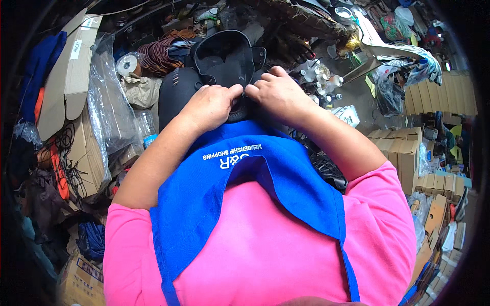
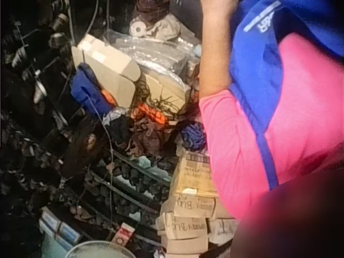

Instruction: Hand-stitching the upper components of a black shoe using a needle and thread.

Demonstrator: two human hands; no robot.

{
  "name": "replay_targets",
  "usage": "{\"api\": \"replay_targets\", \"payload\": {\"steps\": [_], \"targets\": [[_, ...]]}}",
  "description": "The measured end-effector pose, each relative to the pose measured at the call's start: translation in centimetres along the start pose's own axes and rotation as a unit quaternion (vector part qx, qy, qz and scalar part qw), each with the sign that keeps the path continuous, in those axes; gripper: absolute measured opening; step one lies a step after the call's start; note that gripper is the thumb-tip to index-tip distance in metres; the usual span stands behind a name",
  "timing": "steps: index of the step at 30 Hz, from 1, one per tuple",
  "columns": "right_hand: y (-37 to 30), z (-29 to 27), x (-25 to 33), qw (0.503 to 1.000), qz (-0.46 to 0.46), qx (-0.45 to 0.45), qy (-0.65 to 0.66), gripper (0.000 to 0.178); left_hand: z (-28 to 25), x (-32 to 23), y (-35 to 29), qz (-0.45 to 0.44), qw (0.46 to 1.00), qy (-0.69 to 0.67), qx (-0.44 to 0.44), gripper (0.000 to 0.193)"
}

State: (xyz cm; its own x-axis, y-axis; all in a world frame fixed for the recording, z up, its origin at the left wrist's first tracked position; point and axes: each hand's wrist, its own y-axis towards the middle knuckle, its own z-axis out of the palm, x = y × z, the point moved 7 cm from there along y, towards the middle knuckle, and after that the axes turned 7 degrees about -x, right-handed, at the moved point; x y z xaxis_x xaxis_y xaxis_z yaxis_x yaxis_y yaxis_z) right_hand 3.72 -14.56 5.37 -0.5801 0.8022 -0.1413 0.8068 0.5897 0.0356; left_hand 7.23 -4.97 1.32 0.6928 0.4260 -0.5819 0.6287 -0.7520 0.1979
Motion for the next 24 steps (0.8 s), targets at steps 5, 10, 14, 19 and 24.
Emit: {"api": "replay_targets", "payload": {"steps": [5,10,14,19,24], "targets": [[0.1,1.2,-1.2,0.997,-0.015,0.028,0.063,0.028,-1.2,0.0,-0.7,0.025,1.0,0.012,-0.005,0.013],[-1.9,2.7,-2.9,0.995,0.0,0.0,0.095,0.026,-3.1,0.5,-3.7,0.044,0.995,0.081,-0.026,0.014],[-6.7,3.8,-8.0,0.97,0.162,-0.018,0.179,0.009,-7.4,5.1,-8.0,-0.072,0.987,0.113,-0.084,0.012],[-6.3,2.9,-10.1,0.597,0.383,-0.169,0.685,0.021,-10.5,3.2,-6.0,-0.152,0.924,-0.291,-0.196,0.003],[1.5,-0.3,-3.0,0.371,0.16,-0.169,0.899,0.03,-7.1,-4.5,-1.6,-0.035,0.776,-0.622,-0.102,0.018]]}}
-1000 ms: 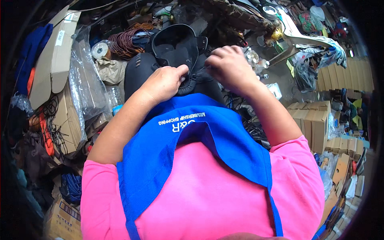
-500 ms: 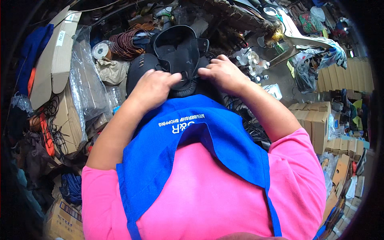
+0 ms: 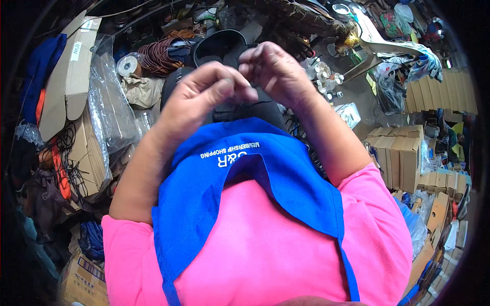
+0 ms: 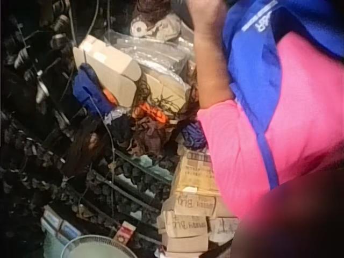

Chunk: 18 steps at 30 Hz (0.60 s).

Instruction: Hand-stitching the upper components of a black shoe using a needle and thread.

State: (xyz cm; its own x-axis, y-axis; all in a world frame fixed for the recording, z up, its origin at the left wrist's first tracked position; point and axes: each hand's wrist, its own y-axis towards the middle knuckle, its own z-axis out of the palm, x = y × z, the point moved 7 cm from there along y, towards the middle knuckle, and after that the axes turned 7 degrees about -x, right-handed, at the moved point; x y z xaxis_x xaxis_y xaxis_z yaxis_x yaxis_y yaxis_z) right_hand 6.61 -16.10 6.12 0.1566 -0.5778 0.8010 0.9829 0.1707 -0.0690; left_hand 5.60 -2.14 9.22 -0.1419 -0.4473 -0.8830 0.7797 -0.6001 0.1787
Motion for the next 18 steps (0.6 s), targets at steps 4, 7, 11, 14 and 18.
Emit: {"api": "replay_targets", "payload": {"steps": [4,7,11,14,18], "targets": [[-1.9,0.1,-0.7,0.898,0.046,0.085,-0.429,0.025,-6.0,2.6,-2.3,-0.093,0.963,0.245,-0.062,0.017],[-4.1,-7.2,1.4,0.724,-0.004,0.033,-0.689,0.025,-16.7,-0.6,-5.9,-0.042,0.894,0.314,-0.315,0.017],[-11.2,-20.8,6.6,0.624,0.084,-0.157,-0.761,0.027,-31.0,-9.2,-14.0,0.045,0.817,0.313,-0.483,0.021],[-11.0,-19.8,5.5,0.554,0.093,-0.121,-0.818,0.025,-28.9,-7.4,-12.4,-0.03,0.753,0.46,-0.469,0.02],[-5.8,-11.6,1.7,0.746,0.011,-0.041,-0.665,0.024,-12.7,-1.6,-2.2,0.065,0.821,0.543,-0.165,0.021]]}}
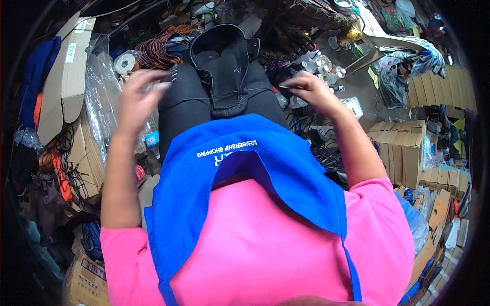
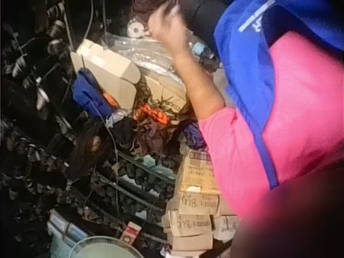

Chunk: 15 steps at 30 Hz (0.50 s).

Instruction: Hand-stitching the upper components of a black shoe using a needle and thread.

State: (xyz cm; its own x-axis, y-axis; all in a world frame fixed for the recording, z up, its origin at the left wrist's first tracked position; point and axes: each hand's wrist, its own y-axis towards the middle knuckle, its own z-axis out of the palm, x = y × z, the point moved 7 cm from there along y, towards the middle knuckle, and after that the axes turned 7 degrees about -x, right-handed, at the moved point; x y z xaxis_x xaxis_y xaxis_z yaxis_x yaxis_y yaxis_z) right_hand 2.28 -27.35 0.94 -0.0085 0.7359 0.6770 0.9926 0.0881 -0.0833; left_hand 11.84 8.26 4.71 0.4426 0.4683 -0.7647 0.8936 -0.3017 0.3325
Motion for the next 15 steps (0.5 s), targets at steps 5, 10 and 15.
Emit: {"api": "replay_targets", "payload": {"steps": [5,10,15], "targets": [[3.5,1.5,7.2,0.995,-0.074,-0.021,0.061,0.018,10.0,-7.7,1.5,0.147,0.974,-0.023,0.171,0.038],[4.7,2.0,7.3,0.994,-0.106,0.008,0.023,0.013,12.2,-7.0,3.1,0.158,0.96,0.014,0.232,0.029],[4.6,2.6,7.5,0.991,-0.13,0.024,0.006,0.012,13.8,-5.7,3.1,0.094,0.941,-0.021,0.325,0.019]]}}
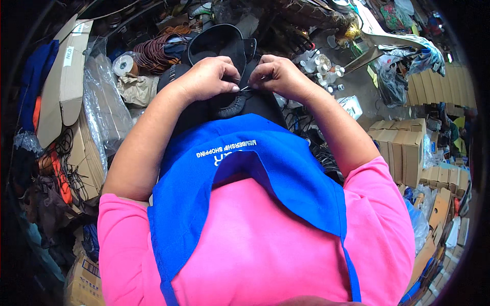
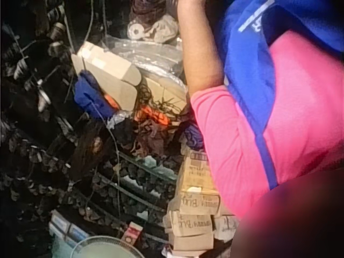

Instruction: Hand-stitching the upper components of a black shoe using a needle and thread.

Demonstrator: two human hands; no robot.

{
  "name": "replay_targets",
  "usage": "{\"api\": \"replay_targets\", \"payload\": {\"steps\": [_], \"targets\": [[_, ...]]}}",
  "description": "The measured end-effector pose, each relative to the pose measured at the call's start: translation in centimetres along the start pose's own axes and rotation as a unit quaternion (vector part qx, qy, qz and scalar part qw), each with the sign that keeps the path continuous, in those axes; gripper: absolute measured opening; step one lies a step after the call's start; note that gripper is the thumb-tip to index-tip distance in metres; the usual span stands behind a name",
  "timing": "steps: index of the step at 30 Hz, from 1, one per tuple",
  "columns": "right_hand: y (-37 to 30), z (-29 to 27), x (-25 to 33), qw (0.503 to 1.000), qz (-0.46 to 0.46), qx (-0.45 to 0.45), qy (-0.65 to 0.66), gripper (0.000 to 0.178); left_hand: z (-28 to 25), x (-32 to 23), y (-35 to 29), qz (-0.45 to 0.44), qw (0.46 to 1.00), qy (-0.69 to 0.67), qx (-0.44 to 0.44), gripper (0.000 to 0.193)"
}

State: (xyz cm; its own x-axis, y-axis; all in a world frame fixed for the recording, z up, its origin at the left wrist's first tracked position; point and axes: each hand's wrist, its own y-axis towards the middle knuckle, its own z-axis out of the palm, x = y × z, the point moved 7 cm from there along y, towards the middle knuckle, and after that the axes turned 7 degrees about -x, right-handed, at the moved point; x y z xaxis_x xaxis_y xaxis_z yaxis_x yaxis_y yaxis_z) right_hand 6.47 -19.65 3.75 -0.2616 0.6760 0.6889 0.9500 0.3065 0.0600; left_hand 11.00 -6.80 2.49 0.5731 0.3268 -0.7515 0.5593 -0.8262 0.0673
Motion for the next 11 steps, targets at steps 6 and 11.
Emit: {"api": "replay_targets", "payload": {"steps": [6,11], "targets": [[-0.7,1.0,0.0,0.999,0.001,-0.021,0.038,0.012,0.7,1.1,-0.1,-0.031,0.995,-0.091,0.031,0.018],[-1.0,0.8,-0.2,1.0,0.01,-0.011,0.02,0.013,0.9,1.3,-0.4,-0.029,0.994,-0.098,0.035,0.018]]}}
